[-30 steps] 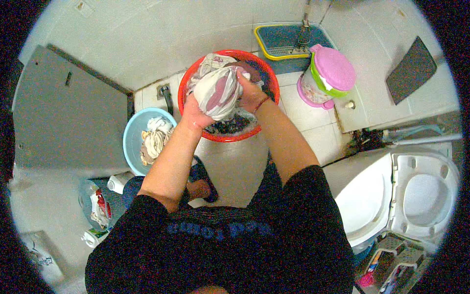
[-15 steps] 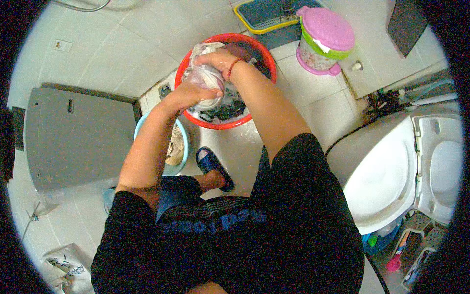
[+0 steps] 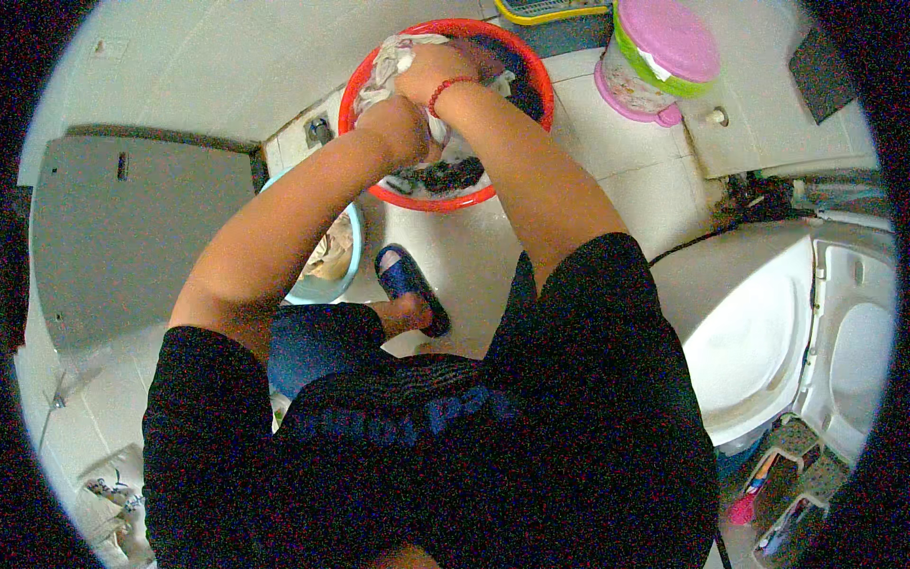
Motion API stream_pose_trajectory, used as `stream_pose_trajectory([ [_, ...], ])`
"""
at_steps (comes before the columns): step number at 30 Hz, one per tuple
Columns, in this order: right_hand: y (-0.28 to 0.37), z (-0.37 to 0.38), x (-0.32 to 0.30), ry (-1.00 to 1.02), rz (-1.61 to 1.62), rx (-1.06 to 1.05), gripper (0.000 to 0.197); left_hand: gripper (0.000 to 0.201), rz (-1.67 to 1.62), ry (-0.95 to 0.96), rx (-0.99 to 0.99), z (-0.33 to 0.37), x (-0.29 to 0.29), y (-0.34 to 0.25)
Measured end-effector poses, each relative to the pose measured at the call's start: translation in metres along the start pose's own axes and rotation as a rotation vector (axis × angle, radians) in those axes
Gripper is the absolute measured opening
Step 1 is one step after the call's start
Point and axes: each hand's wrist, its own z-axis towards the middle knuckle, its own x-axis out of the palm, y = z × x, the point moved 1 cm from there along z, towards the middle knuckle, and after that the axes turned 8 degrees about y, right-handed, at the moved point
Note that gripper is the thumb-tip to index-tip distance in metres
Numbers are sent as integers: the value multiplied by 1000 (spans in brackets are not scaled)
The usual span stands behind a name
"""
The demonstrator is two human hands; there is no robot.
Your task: The person washes clothes by hand in a red bucket filled with soapy water, rubbing the fabric together, wringing out individual items, and then placing the items into a separate blue bucket.
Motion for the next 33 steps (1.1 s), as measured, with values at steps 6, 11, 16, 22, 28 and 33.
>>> stream_pose_trajectory([
  [6,8,2,24,-151,376,-350,64,98,-394,-153,-219,-30,2,104],
  [11,-22,9,41,244,257,-189,49,93,-1029,-264,-359,-84,72,236],
  [16,-66,7,50,454,-49,-270,40,111,-697,129,-465,-90,204,327],
  [22,-96,-8,93,532,-344,-113,30,130,-878,355,-439,-77,318,329],
  [28,-96,34,189,369,-476,-416,43,126,-689,378,-1005,-68,368,326],
  [33,-95,54,237,309,-649,-208,59,115,-522,430,-1005,-51,408,357],
])
